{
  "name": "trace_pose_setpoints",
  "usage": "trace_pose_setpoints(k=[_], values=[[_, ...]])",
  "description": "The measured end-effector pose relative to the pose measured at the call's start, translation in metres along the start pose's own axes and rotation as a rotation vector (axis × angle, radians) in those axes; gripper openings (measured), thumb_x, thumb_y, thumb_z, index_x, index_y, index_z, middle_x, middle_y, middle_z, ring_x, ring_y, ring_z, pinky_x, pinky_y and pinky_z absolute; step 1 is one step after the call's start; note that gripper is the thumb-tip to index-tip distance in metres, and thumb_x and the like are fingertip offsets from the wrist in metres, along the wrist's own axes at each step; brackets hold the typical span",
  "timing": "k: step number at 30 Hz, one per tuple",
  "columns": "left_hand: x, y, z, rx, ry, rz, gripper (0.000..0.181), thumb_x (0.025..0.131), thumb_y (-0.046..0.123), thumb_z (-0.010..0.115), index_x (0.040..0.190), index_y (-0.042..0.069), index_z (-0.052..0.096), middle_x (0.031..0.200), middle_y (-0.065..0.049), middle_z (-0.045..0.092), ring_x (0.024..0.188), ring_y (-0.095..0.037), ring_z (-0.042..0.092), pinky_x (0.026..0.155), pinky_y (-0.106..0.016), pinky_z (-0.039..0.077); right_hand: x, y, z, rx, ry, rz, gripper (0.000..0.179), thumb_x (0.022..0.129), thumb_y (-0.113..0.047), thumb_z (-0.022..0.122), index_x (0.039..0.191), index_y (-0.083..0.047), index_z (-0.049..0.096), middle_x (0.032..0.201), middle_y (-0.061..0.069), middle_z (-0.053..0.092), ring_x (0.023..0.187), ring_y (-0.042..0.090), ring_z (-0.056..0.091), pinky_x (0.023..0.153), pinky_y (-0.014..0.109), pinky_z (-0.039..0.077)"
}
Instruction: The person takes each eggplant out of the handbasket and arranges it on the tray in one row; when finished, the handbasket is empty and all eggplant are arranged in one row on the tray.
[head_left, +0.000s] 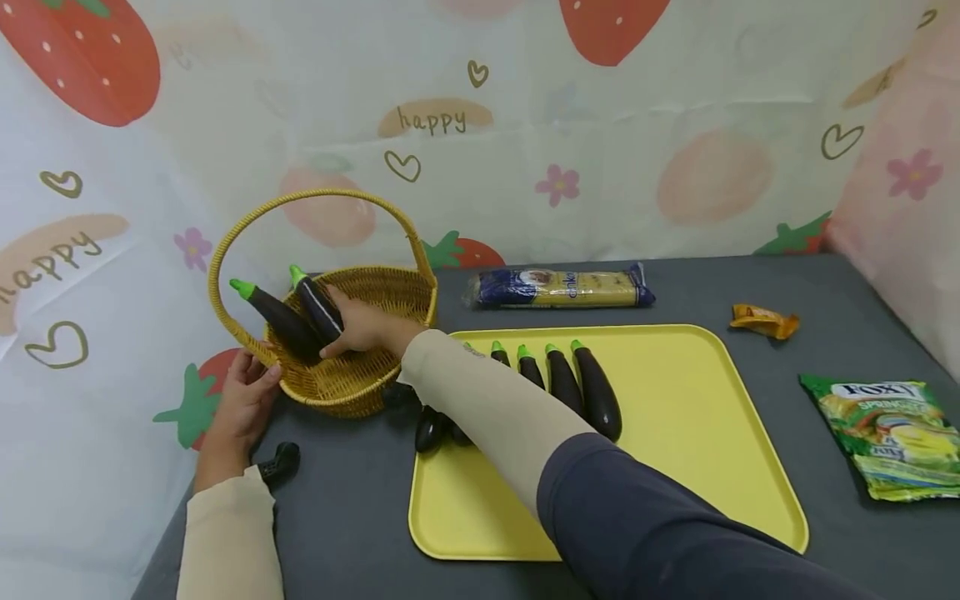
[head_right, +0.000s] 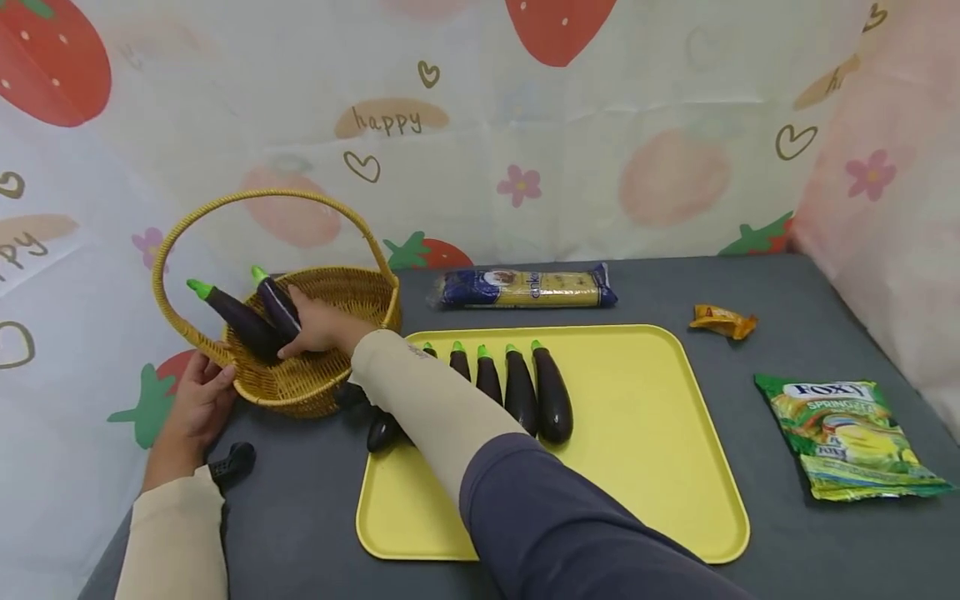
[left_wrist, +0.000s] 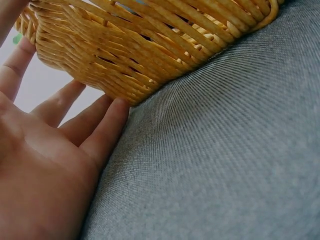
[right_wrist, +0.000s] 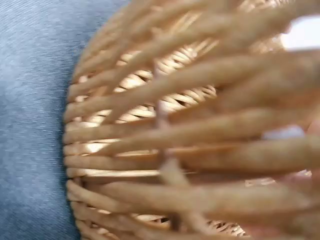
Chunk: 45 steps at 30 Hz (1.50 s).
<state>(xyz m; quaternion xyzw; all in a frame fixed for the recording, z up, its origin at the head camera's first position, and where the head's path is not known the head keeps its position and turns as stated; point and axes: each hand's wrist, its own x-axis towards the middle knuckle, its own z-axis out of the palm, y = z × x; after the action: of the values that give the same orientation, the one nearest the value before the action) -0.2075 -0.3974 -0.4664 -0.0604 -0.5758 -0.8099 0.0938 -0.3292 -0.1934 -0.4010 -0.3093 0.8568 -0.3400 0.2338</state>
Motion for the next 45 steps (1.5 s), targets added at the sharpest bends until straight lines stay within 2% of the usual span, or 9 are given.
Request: trace_pose_setpoints(k=[4, 9, 15, 19, 24, 27, 31, 35, 45], values=[[0.001, 0.003, -0.001, 0.001, 0.01, 0.004, 0.028, 0.098, -0.009, 0.047, 0.117, 0.01, 0.052, 0.11, -0.005, 0.059, 0.094, -0.014, 0.059, 0.078, -0.025, 0.049, 0.003, -0.004, 0.005, -0.084, -0.009, 0.041, 0.095, 0.091, -0.04, 0.068, 0.157, -0.02, 0.003, 0.157, -0.005, 0.024, 0.139, 0.011, 0.031, 0.107, 0.028, 0.031], [0.0, 0.002, 0.001, 0.009, 0.007, -0.012, 0.028, 0.097, -0.008, 0.05, 0.12, 0.008, 0.05, 0.111, -0.005, 0.059, 0.095, -0.014, 0.059, 0.08, -0.025, 0.049, 0.0, -0.001, 0.003, -0.002, 0.025, 0.08, 0.091, 0.09, -0.028, 0.071, 0.157, -0.016, 0.011, 0.153, 0.001, 0.035, 0.131, 0.016, 0.043, 0.099, 0.031, 0.04], [0.0, 0.005, -0.001, 0.005, 0.015, -0.025, 0.028, 0.096, -0.007, 0.052, 0.119, 0.009, 0.051, 0.111, -0.005, 0.059, 0.094, -0.014, 0.06, 0.08, -0.025, 0.049, -0.019, 0.001, -0.016, 0.093, 0.079, -0.038, 0.072, 0.088, -0.019, 0.071, 0.148, -0.01, 0.033, 0.131, 0.006, 0.052, 0.103, 0.019, 0.058, 0.079, 0.031, 0.048], [0.005, 0.007, -0.001, 0.011, 0.014, -0.01, 0.028, 0.097, -0.008, 0.051, 0.117, 0.01, 0.052, 0.109, -0.005, 0.059, 0.093, -0.014, 0.06, 0.079, -0.024, 0.049, -0.042, 0.003, -0.039, 0.15, 0.105, -0.081, 0.063, 0.087, -0.014, 0.07, 0.141, -0.01, 0.037, 0.112, 0.008, 0.054, 0.086, 0.021, 0.058, 0.068, 0.031, 0.047], [0.01, 0.007, 0.003, 0.028, 0.001, -0.011, 0.026, 0.098, -0.006, 0.05, 0.119, 0.01, 0.05, 0.111, -0.006, 0.059, 0.095, -0.014, 0.059, 0.081, -0.024, 0.048, -0.08, 0.02, -0.074, 0.153, 0.121, -0.111, 0.081, 0.086, -0.018, 0.073, 0.151, -0.015, 0.024, 0.13, 0.01, 0.05, 0.097, 0.02, 0.056, 0.074, 0.034, 0.047], [0.006, 0.005, 0.004, 0.001, 0.001, -0.019, 0.027, 0.098, -0.007, 0.049, 0.118, 0.01, 0.052, 0.111, -0.005, 0.059, 0.095, -0.014, 0.059, 0.081, -0.024, 0.048, -0.107, 0.041, -0.087, 0.125, 0.107, -0.126, 0.088, 0.089, -0.03, 0.071, 0.155, -0.019, 0.014, 0.135, 0.009, 0.048, 0.102, 0.02, 0.057, 0.079, 0.037, 0.048], [0.0, 0.004, 0.002, -0.045, 0.001, -0.003, 0.028, 0.097, -0.011, 0.047, 0.118, 0.009, 0.052, 0.111, -0.006, 0.059, 0.095, -0.014, 0.059, 0.08, -0.024, 0.048, -0.144, 0.068, -0.093, 0.121, 0.12, -0.126, 0.071, 0.1, -0.049, 0.046, 0.156, -0.021, 0.012, 0.14, 0.01, 0.045, 0.113, 0.024, 0.055, 0.089, 0.044, 0.045], [-0.001, 0.006, 0.0, -0.026, -0.002, -0.007, 0.028, 0.098, -0.009, 0.048, 0.12, 0.009, 0.05, 0.112, -0.005, 0.059, 0.095, -0.014, 0.059, 0.081, -0.023, 0.048, -0.174, 0.094, -0.094, 0.184, 0.175, -0.083, 0.058, 0.105, -0.05, 0.027, 0.155, -0.023, 0.018, 0.153, 0.007, 0.032, 0.133, 0.025, 0.04, 0.104, 0.047, 0.033], [-0.001, 0.004, 0.001, -0.027, -0.014, -0.017, 0.028, 0.098, -0.007, 0.049, 0.122, 0.008, 0.048, 0.113, -0.005, 0.059, 0.096, -0.014, 0.059, 0.081, -0.024, 0.048, -0.241, 0.149, -0.096, 0.381, 0.348, 0.043, 0.054, 0.101, -0.034, 0.055, 0.147, -0.012, 0.037, 0.134, 0.013, 0.048, 0.119, 0.03, 0.05, 0.093, 0.048, 0.044]])
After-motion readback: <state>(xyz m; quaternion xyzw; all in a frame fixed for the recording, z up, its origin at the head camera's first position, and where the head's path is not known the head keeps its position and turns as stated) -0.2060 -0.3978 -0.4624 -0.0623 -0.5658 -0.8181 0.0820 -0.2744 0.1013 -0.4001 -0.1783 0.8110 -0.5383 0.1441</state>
